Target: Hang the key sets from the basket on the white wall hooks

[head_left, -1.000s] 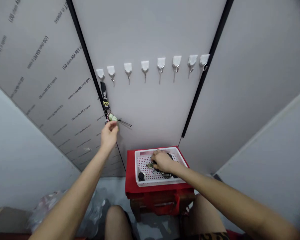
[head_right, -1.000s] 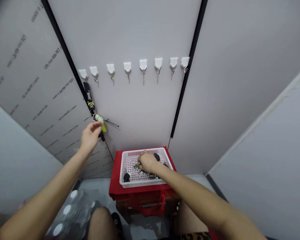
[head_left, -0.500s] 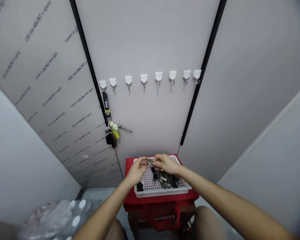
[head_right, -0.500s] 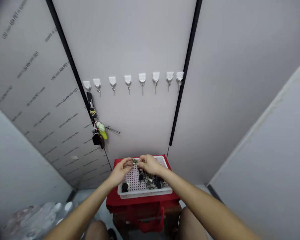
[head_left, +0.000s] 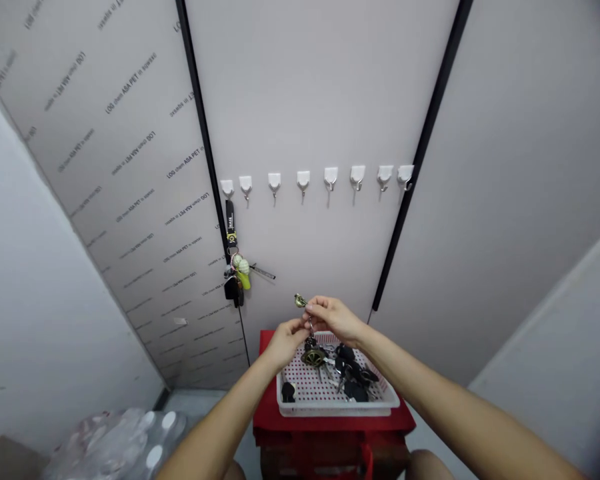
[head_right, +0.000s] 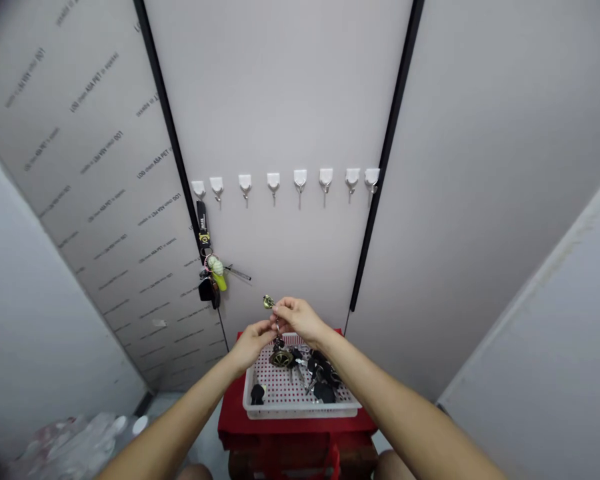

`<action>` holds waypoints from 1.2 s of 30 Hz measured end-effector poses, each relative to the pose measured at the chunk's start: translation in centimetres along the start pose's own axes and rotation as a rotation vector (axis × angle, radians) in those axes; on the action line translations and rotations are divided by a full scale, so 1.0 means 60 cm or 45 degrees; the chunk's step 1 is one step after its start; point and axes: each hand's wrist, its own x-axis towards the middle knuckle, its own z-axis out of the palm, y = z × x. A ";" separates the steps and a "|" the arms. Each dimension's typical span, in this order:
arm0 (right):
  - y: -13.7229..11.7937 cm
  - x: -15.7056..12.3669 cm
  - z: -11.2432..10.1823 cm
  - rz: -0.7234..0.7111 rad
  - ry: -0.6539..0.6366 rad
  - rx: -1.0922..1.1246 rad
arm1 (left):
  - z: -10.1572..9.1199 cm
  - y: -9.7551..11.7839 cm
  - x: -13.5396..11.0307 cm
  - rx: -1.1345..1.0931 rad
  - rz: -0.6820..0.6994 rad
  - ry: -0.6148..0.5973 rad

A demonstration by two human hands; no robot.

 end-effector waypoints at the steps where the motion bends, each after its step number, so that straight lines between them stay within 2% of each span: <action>1: -0.004 0.001 0.003 -0.014 -0.011 -0.008 | -0.004 0.005 0.004 0.018 -0.003 0.008; 6: -0.012 -0.001 0.004 -0.164 -0.002 -0.130 | -0.041 0.040 0.020 0.141 -0.046 0.133; 9: -0.016 0.004 0.005 -0.217 -0.015 -0.195 | -0.063 0.084 0.028 0.317 -0.012 0.165; 12: -0.032 0.019 0.020 -0.243 -0.055 -0.223 | -0.079 0.138 0.037 0.554 0.089 0.143; 15: -0.062 0.046 0.049 -0.348 0.018 -0.259 | -0.092 0.188 0.049 0.710 0.169 0.148; 18: -0.100 0.081 0.079 -0.466 0.170 -0.264 | -0.106 0.230 0.062 0.700 0.222 0.221; 20: -0.128 0.105 0.096 -0.550 0.209 -0.232 | -0.116 0.259 0.071 0.670 0.261 0.276; 23: -0.173 0.137 0.118 -0.649 0.180 -0.181 | -0.134 0.303 0.086 0.694 0.332 0.408; 26: -0.217 0.166 0.140 -0.671 0.209 -0.120 | -0.154 0.340 0.107 0.758 0.399 0.580; 31: -0.259 0.209 0.165 -0.596 0.414 -0.133 | -0.174 0.365 0.145 0.917 0.417 0.817; 36: -0.253 0.245 0.160 -0.538 0.633 -0.352 | -0.170 0.354 0.161 1.364 0.587 1.024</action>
